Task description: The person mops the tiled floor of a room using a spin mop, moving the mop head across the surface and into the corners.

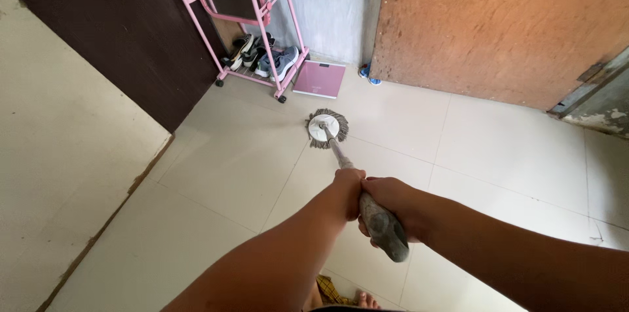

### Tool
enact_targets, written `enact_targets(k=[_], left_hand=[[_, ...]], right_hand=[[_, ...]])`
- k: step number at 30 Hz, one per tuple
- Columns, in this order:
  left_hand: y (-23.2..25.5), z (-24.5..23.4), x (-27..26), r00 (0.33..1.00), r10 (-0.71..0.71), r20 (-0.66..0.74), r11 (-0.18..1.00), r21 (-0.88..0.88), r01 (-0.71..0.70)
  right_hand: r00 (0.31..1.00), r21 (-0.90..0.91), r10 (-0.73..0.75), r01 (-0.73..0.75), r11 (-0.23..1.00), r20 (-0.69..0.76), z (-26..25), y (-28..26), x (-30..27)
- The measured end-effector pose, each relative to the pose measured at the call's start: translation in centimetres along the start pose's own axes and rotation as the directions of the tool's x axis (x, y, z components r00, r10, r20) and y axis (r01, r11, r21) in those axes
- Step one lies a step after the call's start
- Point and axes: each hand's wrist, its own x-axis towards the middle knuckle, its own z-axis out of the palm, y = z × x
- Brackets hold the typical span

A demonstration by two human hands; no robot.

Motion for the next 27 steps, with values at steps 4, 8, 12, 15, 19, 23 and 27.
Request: enact_targets(k=[4, 8, 12, 15, 19, 23, 27], left_hand=[[0.4, -0.8, 0.4, 1.000, -0.006, -0.010, 1.000, 0.018, 0.006], [-1.8, -1.7, -2.5, 0.998, -0.023, -0.053, 1.000, 0.001, 0.023], [-1.2, -3.4, -3.7, 0.996, -0.030, -0.083, 0.999, -0.021, 0.029], [0.4, -4.8, -1.4, 0.998, -0.056, -0.036, 0.998, -0.014, 0.055], [5.4, -7.1, 4.2, 0.997, -0.062, 0.046, 0.997, 0.039, 0.060], [9.2, -8.5, 6.7, 0.996, -0.058, 0.074, 0.994, 0.102, 0.050], [8.0, -8.6, 3.7, 0.995, -0.056, 0.081, 0.994, 0.100, 0.048]], right_hand=[[0.999, 0.048, -0.051, 0.050, 0.998, 0.020, 1.1, -1.0, -0.4], [0.992, -0.020, 0.099, -0.101, 0.995, -0.080, 1.4, 0.2, -2.2], [0.995, 0.109, 0.097, -0.094, 0.990, -0.022, 3.5, 0.5, -0.3], [0.995, 0.038, 0.080, -0.078, 0.996, -0.053, 4.5, -0.9, 1.3], [1.000, -0.023, -0.019, 0.019, 1.000, 0.002, 6.2, -5.5, 5.9], [0.992, -0.037, -0.113, 0.115, 0.993, 0.061, 6.8, -8.3, 7.8], [1.000, -0.021, -0.011, 0.010, 1.000, -0.026, 8.4, -7.2, 5.6]])
